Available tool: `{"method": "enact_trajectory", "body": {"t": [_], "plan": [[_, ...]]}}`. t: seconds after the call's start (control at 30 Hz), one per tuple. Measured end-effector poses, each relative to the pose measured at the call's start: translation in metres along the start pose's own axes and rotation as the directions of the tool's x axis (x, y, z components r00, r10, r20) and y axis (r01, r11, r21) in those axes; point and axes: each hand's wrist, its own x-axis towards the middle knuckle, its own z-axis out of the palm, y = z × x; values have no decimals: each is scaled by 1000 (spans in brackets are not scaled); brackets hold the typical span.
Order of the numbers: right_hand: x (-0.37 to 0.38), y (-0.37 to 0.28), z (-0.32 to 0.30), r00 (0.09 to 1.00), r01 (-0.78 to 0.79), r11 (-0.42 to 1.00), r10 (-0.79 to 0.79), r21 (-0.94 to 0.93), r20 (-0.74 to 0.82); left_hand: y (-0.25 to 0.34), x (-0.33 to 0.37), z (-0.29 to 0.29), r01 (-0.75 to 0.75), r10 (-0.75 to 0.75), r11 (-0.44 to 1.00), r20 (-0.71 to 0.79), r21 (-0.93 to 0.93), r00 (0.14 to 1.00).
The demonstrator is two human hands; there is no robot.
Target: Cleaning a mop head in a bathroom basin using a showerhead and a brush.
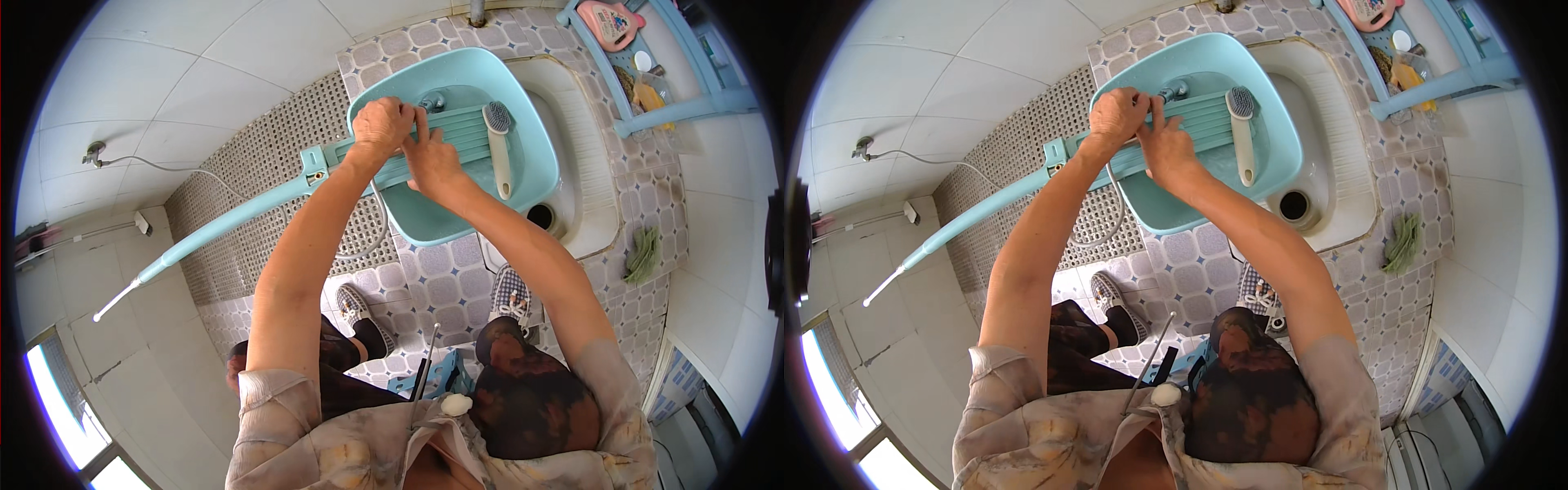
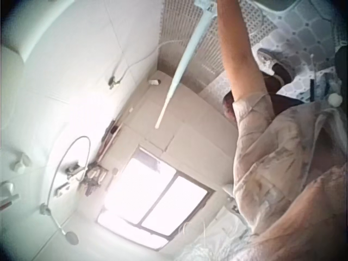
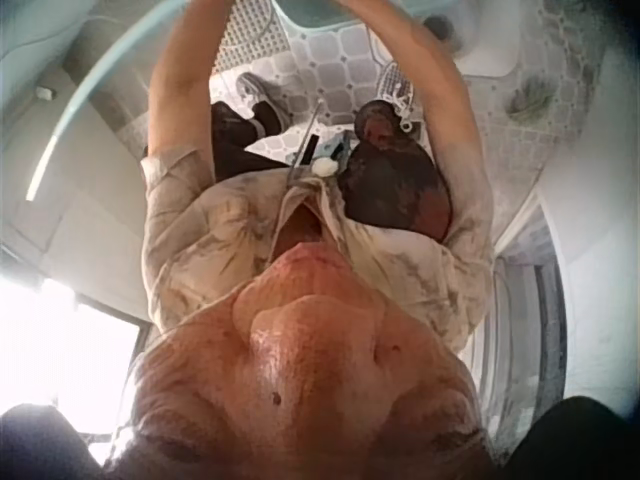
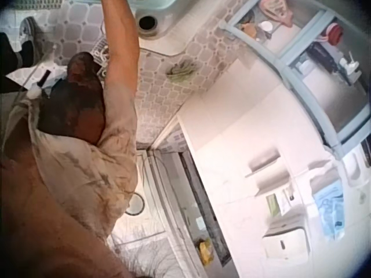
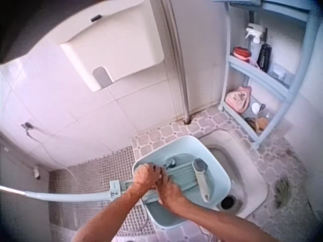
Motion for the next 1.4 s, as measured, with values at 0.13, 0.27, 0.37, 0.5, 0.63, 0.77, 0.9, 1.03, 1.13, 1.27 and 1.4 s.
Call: {"method": "enact_trajectory", "body": {"t": [0.13,0.27,0.37,0.5,0.63,0.77,0.9,1.03,1.13,1.27,1.4], "plan": [[-1,1,4,999,-23,1000,23,-9,-33,-1,3,-8,-2,1,1000,-29,-27,1000],[0,0,3,999,-44,999,45,-31,16,-12,8,-30,13,-19,997,-71,-82,997],[0,-2,-9,995,-23,999,26,-33,96,-23,11,-56,12,-27,989,-99,-148,995],[2,-4,-9,993,-26,999,30,-34,113,-44,1,-89,34,-52,968,-68,-248,996],[2,-1,-9,992,-34,999,36,-20,119,-56,-22,-115,14,-46,953,-98,-303,994],[2,1,-11,991,-39,999,39,-6,128,-73,-44,-129,13,-52,960,-133,-279,990],[2,-5,-10,994,-22,1000,21,4,109,-101,-69,-148,38,-91,953,-163,-302,982],[2,-4,-4,996,-28,999,25,25,81,-146,-80,-164,73,-173,928,-249,-365,953],[-3,4,-2,997,-38,998,35,46,63,-165,-80,-175,233,-332,909,-261,-345,907],[0,-1,7,999,0,996,5,91,-49,-205,-97,-198,356,-451,883,-343,-306,824],[2,-2,11,998,-51,998,53,48,-39,-230,-117,-189,276,-551,733,-305,-621,777]]}}
